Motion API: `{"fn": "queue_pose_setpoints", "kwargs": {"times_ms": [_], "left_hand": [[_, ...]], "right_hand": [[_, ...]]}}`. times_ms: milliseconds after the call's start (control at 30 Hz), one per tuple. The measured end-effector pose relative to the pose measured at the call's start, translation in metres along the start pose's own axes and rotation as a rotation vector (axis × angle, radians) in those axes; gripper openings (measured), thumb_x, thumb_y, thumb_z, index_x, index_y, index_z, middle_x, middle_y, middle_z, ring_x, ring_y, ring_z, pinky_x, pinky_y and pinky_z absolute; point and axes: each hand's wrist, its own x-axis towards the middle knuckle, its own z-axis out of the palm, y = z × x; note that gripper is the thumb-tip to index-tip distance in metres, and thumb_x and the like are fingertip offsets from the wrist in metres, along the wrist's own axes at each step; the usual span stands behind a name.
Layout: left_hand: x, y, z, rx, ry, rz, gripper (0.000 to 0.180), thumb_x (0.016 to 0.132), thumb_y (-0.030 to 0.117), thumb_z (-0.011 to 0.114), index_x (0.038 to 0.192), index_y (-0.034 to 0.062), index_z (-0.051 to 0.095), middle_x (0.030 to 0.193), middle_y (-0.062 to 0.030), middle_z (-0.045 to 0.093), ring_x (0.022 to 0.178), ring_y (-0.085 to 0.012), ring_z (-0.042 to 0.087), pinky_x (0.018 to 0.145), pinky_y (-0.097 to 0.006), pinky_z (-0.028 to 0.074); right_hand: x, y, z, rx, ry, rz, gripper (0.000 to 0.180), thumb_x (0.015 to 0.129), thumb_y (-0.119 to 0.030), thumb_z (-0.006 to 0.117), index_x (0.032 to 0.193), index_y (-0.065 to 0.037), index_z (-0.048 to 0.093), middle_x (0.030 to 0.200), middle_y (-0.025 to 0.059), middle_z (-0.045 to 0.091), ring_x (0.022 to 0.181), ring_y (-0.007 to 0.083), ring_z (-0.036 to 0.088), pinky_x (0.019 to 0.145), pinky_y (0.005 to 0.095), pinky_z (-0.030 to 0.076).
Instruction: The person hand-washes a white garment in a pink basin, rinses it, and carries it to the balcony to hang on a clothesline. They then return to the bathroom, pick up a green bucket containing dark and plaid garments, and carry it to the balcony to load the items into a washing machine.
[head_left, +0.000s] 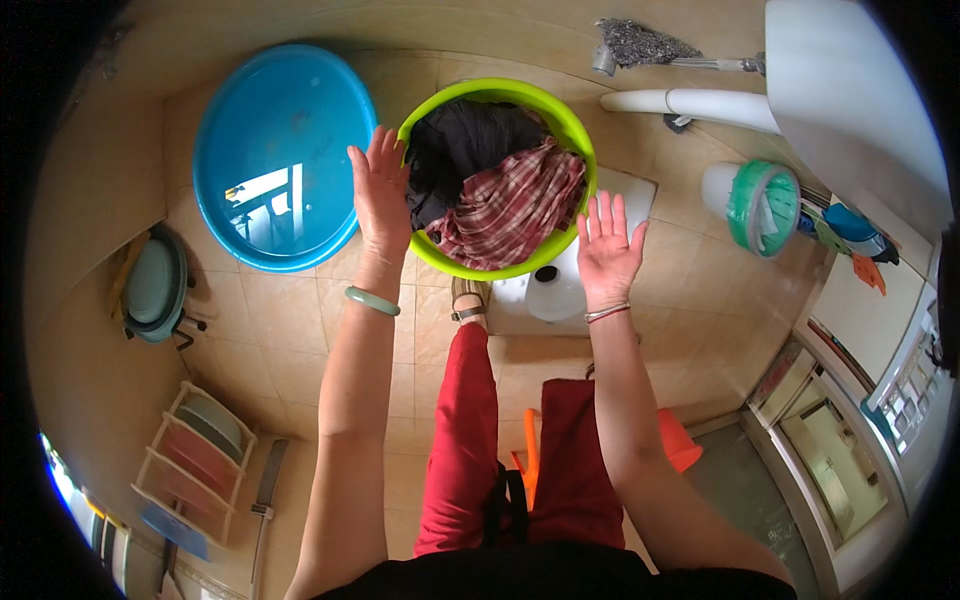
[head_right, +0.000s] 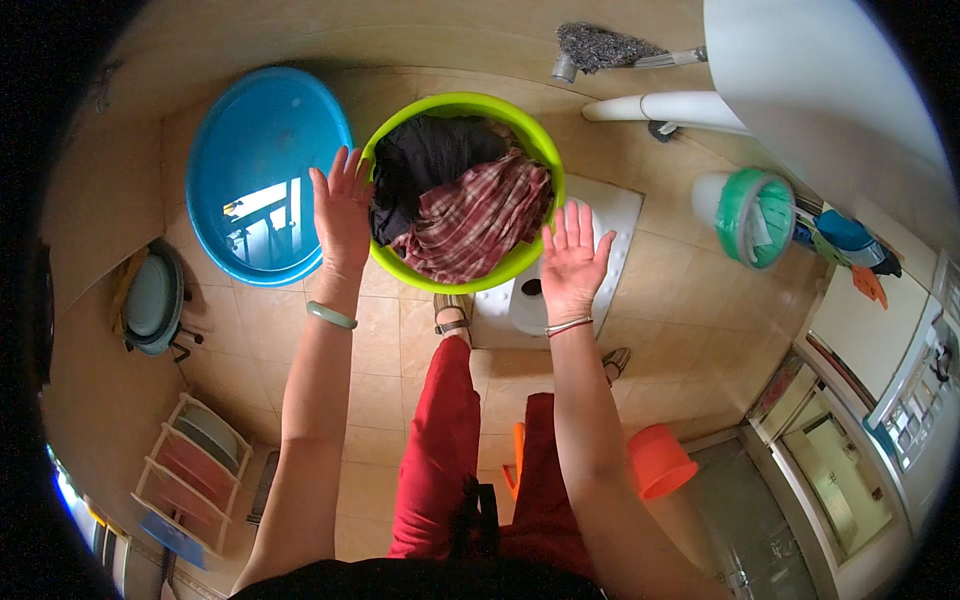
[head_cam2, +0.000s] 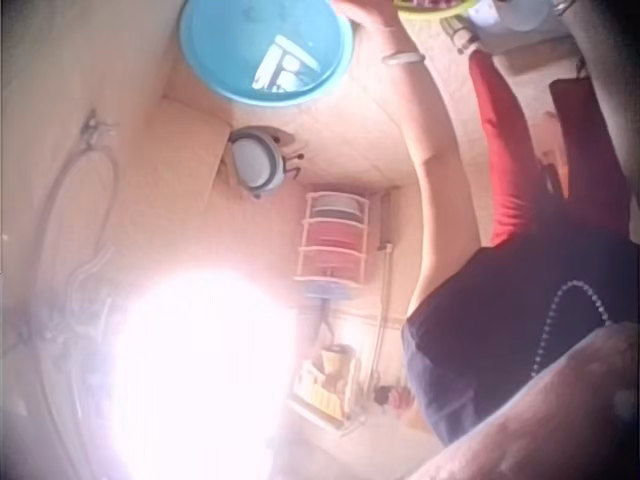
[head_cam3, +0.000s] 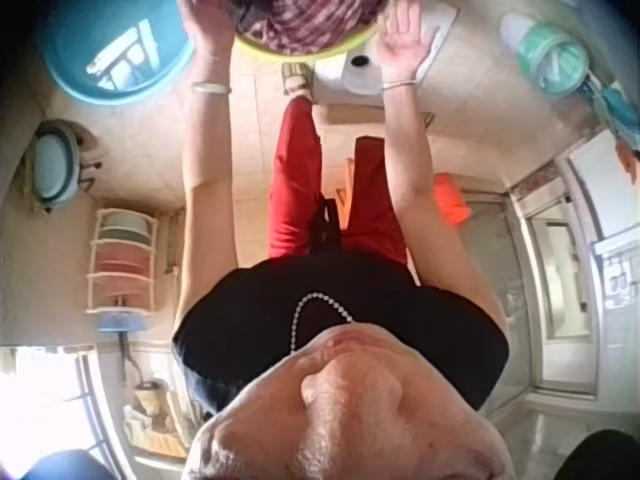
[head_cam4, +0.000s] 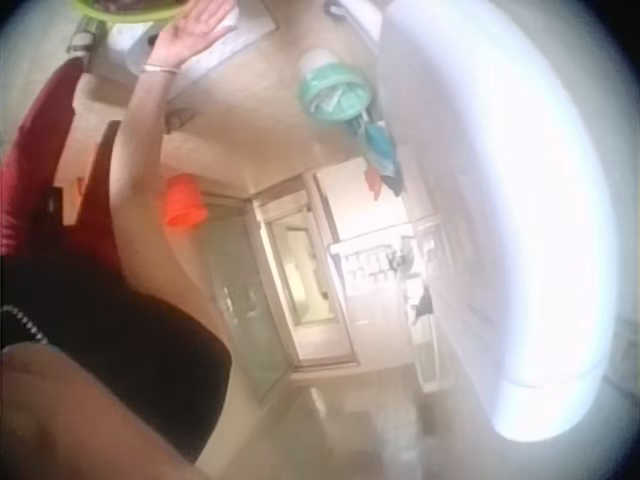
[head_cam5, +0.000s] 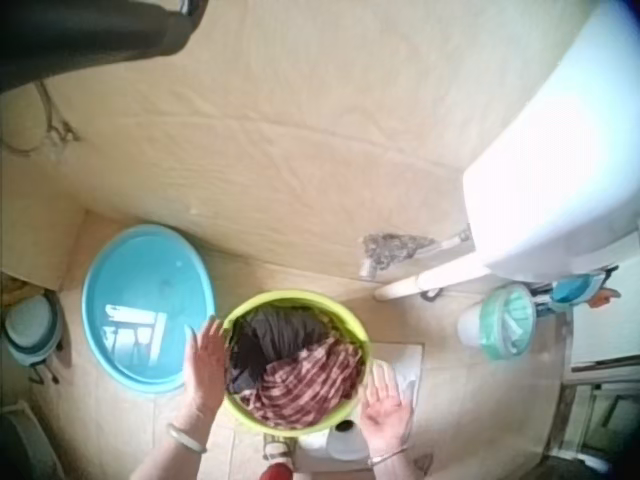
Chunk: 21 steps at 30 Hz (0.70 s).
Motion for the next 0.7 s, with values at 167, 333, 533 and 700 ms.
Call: {"fn": "queue_pose_setpoints", "kwargs": {"times_ms": [167,333,533,700], "left_hand": [[0.019,0.008,-0.011,0.444,0.096,0.075,0.084,0.094,0.068,0.026,0.145,0.0019,0.034,0.151,-0.0163,0.032,0.142,-0.0279,0.027,0.117,-0.04,0.014],[0.035,-0.004,-0.024,0.311,0.059,-0.143,0.089,0.091,0.071,0.03,0.142,-0.0015,0.038,0.145,-0.0168,0.041,0.132,-0.0269,0.039,0.112,-0.036,0.025],[0.022,0.006,-0.005,0.266,0.102,-0.23,0.099,0.085,0.079,0.033,0.142,-0.0015,0.038,0.144,-0.0175,0.042,0.131,-0.0265,0.039,0.112,-0.037,0.025],[-0.055,0.003,0.011,0.342,0.147,-0.227,0.098,0.085,0.078,0.034,0.143,-0.0003,0.038,0.141,-0.0166,0.045,0.128,-0.0252,0.042,0.11,-0.035,0.024]], "right_hand": [[0.017,0.007,-0.025,-0.377,0.142,-0.022,0.079,0.095,-0.063,0.032,0.147,-0.004,0.031,0.153,0.007,0.031,0.141,0.0202,0.026,0.115,0.0371,0.013],[0.033,0.014,-0.029,-0.22,0.15,0.112,0.078,0.095,-0.064,0.033,0.144,-0.004,0.037,0.145,0.0072,0.043,0.129,0.0205,0.04,0.109,0.0357,0.024],[0.035,0.009,-0.029,-0.179,0.141,0.163,0.079,0.093,-0.067,0.033,0.14,-0.004,0.044,0.134,0.0075,0.054,0.116,0.0195,0.048,0.098,0.0316,0.032],[-0.006,-0.022,-0.061,-0.28,0.096,0.2,0.075,0.092,-0.067,0.036,0.135,-0.008,0.051,0.126,0.0055,0.059,0.109,0.0183,0.051,0.093,0.0307,0.035]]}}
